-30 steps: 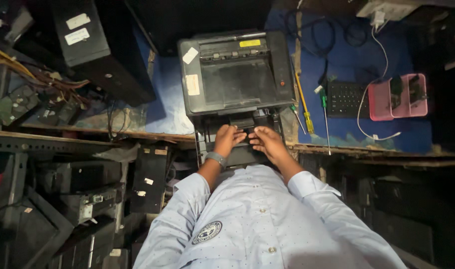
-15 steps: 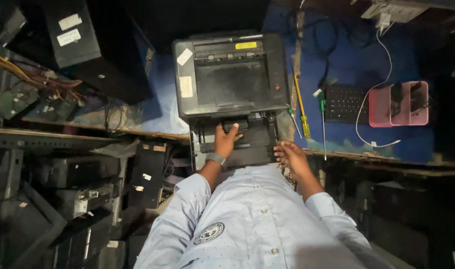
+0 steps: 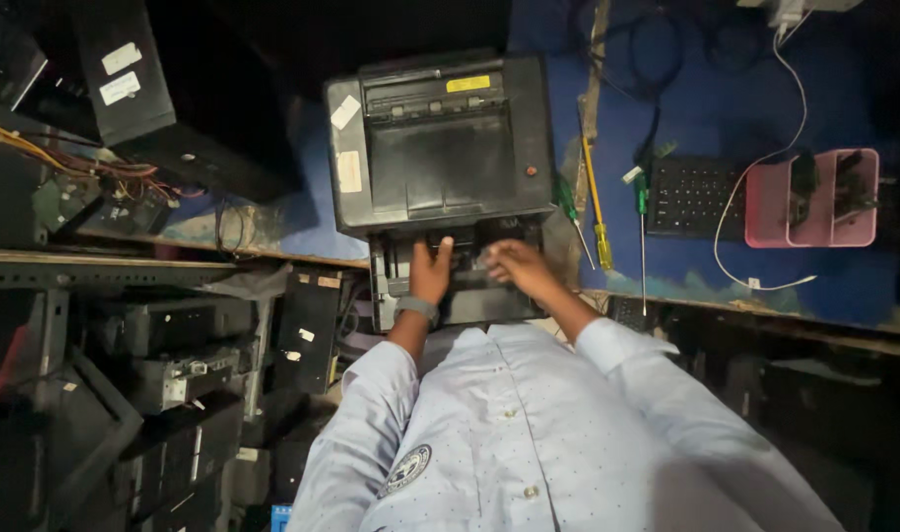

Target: The person opens the front cover of a laser printer, removes the toner cartridge, and uses a screwdriver to adjust internal components. The person then closes the cover, flips the printer over, and uses the screwdriver to remove screws from the bottom panel.

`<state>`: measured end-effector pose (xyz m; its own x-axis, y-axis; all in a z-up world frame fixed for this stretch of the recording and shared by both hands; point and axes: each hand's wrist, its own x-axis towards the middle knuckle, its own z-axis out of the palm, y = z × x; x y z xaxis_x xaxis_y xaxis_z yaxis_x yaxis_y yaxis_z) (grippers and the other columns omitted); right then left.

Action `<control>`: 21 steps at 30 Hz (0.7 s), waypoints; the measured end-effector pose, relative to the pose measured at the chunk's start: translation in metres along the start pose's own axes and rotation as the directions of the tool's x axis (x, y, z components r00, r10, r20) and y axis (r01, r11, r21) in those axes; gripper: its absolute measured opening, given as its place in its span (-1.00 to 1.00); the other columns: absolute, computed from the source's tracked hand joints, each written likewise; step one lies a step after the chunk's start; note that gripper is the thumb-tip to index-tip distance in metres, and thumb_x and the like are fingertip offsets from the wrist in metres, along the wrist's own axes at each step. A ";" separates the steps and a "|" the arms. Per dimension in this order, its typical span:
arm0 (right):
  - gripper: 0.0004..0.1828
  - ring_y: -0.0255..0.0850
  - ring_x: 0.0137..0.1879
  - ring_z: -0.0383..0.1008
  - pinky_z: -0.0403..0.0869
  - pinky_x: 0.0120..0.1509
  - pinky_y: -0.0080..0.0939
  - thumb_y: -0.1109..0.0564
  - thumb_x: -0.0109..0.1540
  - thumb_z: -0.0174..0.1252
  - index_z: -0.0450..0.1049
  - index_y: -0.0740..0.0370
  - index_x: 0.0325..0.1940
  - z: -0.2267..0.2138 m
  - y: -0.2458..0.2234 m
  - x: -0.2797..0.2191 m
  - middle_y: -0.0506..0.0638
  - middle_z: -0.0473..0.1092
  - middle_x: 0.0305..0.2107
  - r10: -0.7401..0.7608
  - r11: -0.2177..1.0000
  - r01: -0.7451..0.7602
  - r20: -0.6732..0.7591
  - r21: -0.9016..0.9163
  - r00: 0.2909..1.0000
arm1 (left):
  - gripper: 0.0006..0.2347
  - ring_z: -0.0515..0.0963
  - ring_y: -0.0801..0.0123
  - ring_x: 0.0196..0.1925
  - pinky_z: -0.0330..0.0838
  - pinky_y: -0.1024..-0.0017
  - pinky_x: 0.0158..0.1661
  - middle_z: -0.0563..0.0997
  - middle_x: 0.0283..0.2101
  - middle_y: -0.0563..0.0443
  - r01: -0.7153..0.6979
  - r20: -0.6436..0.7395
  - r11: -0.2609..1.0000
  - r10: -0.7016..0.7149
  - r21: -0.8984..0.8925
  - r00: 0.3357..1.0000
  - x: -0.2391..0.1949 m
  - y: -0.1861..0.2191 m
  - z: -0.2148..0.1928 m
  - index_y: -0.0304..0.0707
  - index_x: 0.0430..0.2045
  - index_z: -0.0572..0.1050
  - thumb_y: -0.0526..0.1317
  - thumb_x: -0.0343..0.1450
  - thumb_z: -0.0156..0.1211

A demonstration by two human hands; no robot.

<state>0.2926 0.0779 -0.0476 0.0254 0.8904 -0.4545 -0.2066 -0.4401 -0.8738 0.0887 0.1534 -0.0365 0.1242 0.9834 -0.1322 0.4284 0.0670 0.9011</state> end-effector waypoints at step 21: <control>-0.63 -0.10 -0.28 0.63 0.55 -0.33 -0.23 0.14 0.28 0.17 0.32 0.24 0.14 0.061 -0.076 0.028 0.06 0.52 -0.15 -0.015 0.985 0.042 -0.156 0.169 0.988 | -0.67 0.58 0.04 -0.44 0.46 0.18 -0.32 0.61 -0.48 -0.22 0.046 -0.063 0.998 -0.044 0.033 0.997 0.027 -0.011 0.002 -0.43 -0.42 0.54 -0.07 0.32 0.46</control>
<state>0.2490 0.1432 0.0166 0.1807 0.8680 -0.4624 -0.3681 -0.3763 -0.8502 0.0892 0.1790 -0.0510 0.0488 0.9881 -0.1457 0.4631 0.1069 0.8798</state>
